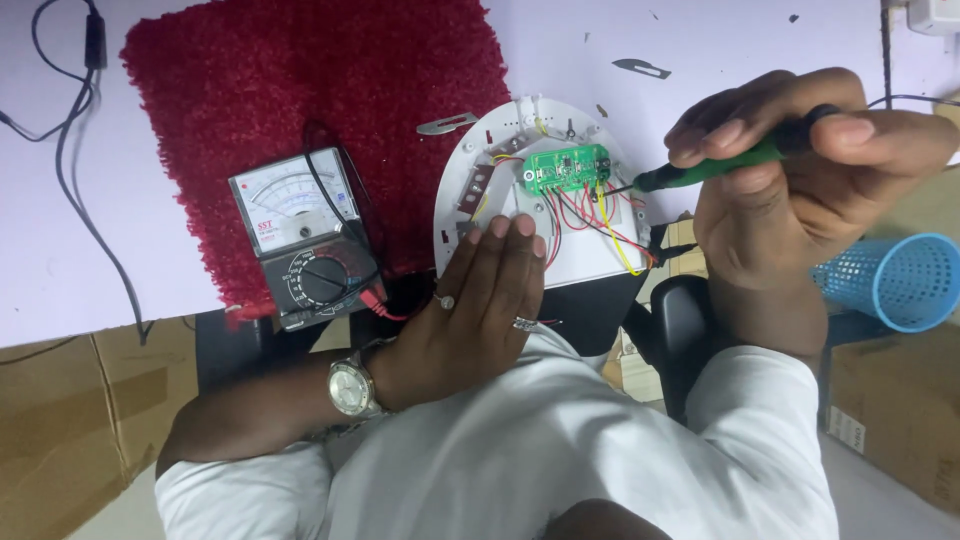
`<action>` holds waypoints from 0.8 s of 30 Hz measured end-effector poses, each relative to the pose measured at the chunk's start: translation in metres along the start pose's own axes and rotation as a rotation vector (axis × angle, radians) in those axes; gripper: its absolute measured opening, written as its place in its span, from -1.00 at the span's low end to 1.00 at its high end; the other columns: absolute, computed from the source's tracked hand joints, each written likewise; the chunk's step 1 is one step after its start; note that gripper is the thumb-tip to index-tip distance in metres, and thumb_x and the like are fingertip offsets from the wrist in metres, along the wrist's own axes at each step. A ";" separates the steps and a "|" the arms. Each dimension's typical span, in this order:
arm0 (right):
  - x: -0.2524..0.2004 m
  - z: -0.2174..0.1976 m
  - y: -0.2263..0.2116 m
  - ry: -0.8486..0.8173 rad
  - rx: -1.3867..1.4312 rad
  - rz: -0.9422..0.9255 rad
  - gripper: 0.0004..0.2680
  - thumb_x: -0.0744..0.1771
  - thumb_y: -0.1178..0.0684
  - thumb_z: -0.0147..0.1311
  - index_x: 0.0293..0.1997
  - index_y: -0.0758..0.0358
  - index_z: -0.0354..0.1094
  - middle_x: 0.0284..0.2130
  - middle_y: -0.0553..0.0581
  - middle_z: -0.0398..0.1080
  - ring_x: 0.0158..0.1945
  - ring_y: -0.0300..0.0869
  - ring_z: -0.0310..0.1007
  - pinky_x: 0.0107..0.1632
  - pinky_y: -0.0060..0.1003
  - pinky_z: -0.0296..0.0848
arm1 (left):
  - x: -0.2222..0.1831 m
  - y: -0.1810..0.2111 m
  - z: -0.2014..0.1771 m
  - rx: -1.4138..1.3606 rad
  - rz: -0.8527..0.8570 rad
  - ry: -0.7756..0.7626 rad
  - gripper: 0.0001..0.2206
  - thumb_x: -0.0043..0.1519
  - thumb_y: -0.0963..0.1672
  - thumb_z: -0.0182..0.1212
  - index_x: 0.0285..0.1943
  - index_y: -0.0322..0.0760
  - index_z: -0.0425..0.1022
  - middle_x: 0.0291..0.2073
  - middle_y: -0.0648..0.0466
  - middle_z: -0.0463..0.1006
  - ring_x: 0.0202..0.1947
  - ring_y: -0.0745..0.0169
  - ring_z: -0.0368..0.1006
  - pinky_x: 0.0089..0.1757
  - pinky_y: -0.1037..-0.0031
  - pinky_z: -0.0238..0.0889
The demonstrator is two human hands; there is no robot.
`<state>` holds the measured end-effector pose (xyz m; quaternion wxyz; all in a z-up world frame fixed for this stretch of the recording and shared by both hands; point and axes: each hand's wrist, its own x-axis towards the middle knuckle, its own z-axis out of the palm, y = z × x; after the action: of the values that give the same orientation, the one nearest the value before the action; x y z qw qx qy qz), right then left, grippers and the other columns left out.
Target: Connecting wires to a circuit board and securing them with a screwdriver while testing with a multimeter.
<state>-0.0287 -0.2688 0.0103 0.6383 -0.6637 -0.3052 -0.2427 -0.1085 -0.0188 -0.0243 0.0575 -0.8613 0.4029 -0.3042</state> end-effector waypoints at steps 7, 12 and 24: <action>0.003 0.000 0.001 0.020 -0.026 -0.025 -0.80 0.50 0.18 -0.03 0.21 0.00 0.05 -0.19 0.34 0.14 -0.32 0.04 0.26 -0.24 0.04 0.56 | 0.002 0.000 -0.002 0.002 -0.027 0.007 -0.75 0.56 -0.14 0.20 0.30 -0.47 0.49 0.22 -0.24 0.54 0.21 -0.09 0.56 0.23 0.25 0.49; -0.002 -0.005 0.000 0.056 -0.005 -0.048 -0.74 0.49 0.29 -0.12 0.30 0.00 0.09 -0.12 0.41 0.06 -0.14 0.00 0.20 -0.19 0.06 0.52 | -0.002 0.004 -0.005 -0.105 -0.065 -0.074 -0.72 0.58 -0.15 0.07 0.39 -0.48 0.42 0.31 -0.29 0.46 0.33 -0.18 0.45 0.29 0.19 0.45; -0.042 0.006 -0.024 0.303 0.014 -0.078 -0.67 0.45 0.14 -0.05 0.38 -0.24 0.26 -0.08 0.21 0.13 -0.34 0.01 0.16 -0.37 -0.02 0.37 | -0.001 -0.011 -0.023 -0.704 -0.256 0.073 -0.40 0.50 -0.08 0.56 0.55 -0.39 0.23 0.27 -0.22 0.47 0.20 -0.17 0.58 0.24 0.07 0.52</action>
<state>-0.0762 -0.2665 -0.0033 0.6716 -0.6030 -0.2326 -0.3624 -0.1151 -0.0079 -0.0021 -0.2949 -0.8605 0.3734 -0.1822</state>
